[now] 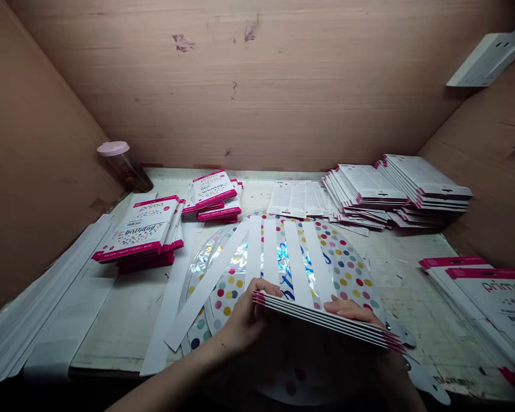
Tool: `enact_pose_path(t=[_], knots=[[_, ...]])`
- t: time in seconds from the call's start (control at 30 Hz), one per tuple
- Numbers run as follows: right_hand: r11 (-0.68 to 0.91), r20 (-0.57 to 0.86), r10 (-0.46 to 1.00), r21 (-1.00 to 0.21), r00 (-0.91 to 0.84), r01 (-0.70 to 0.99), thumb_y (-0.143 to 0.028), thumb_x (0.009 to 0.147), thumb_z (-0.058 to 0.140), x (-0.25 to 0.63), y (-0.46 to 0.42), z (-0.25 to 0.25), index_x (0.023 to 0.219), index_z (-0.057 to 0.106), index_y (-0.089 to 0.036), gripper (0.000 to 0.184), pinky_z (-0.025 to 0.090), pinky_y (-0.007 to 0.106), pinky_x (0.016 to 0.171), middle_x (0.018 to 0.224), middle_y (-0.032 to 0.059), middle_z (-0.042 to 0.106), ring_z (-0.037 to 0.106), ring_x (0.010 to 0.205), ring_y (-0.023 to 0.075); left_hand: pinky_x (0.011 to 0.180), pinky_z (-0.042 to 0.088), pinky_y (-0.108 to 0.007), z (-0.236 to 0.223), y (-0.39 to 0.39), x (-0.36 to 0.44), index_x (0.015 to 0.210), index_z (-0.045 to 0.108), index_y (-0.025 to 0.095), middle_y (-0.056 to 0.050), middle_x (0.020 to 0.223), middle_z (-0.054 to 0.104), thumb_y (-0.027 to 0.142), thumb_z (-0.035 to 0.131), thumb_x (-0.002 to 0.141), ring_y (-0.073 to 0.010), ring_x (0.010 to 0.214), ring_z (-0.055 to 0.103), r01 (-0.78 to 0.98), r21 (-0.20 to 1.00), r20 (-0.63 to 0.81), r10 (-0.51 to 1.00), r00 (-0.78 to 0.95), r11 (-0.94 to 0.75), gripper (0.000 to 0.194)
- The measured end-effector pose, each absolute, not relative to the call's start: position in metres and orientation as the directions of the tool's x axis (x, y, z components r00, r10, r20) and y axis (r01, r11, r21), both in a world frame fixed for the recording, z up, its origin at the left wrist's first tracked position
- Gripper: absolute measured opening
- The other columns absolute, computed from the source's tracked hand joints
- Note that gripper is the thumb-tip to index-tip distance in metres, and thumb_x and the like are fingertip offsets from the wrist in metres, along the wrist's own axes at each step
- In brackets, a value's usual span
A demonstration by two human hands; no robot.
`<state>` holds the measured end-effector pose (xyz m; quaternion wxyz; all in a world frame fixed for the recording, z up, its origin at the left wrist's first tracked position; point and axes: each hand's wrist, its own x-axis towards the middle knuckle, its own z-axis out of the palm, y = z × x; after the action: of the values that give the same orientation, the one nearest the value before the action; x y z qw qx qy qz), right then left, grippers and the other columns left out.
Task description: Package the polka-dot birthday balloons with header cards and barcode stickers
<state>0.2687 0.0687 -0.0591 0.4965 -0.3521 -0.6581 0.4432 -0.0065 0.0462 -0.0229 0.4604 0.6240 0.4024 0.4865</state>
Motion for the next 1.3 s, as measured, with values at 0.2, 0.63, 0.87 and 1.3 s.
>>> enact_pose_path(t=[0.2,0.63,0.87,1.3], knots=[[0.352,0.342,0.907,-0.936,-0.244,-0.004,-0.035,0.089,0.059,0.27,0.067,-0.073,0.101,0.069,-0.032,0.015,0.038,0.055,0.11,0.103,0.0033,0.074,0.068,0.101,0.0277,0.088,0.05,-0.037,-0.03,0.042,-0.006,0.101,0.049,0.021,-0.008,0.104,0.059,0.019,0.057,0.09,-0.0207,0.1,0.06,0.06,0.966,0.239,0.956,0.17,-0.252,0.013],[0.114,0.114,0.992,-0.993,0.054,-0.005,-0.03,0.063,0.085,0.282,0.114,-0.009,0.095,0.065,-0.023,0.039,0.061,0.039,0.071,0.087,0.0036,0.075,0.072,0.079,0.0255,0.081,0.052,-0.031,0.015,0.073,0.028,0.115,0.053,0.022,-0.004,0.104,0.065,0.017,0.061,0.086,-0.0189,0.092,0.063,0.094,0.984,0.148,0.988,0.031,-0.15,0.031],[0.415,0.419,0.901,-0.908,-0.111,-0.06,-0.047,0.083,0.067,0.287,0.113,-0.005,0.081,0.059,-0.027,0.021,0.044,0.056,0.102,0.08,0.0012,0.073,0.07,0.082,0.0246,0.075,0.052,-0.032,0.004,0.074,0.029,0.1,0.053,0.025,-0.004,0.094,0.064,0.015,0.059,0.089,-0.018,0.085,0.063,0.189,0.819,0.529,0.841,0.114,-0.541,0.016],[0.509,0.511,0.851,-0.86,-0.125,-0.049,-0.044,0.086,0.064,0.294,0.114,-0.018,0.083,0.059,-0.03,0.015,0.05,0.055,0.096,0.08,-0.0009,0.074,0.071,0.079,0.0243,0.072,0.052,-0.033,-0.004,0.075,0.036,0.092,0.054,0.022,-0.006,0.09,0.068,0.027,0.06,0.093,-0.0182,0.082,0.065,0.176,0.813,0.556,0.83,0.05,-0.555,0.008]])
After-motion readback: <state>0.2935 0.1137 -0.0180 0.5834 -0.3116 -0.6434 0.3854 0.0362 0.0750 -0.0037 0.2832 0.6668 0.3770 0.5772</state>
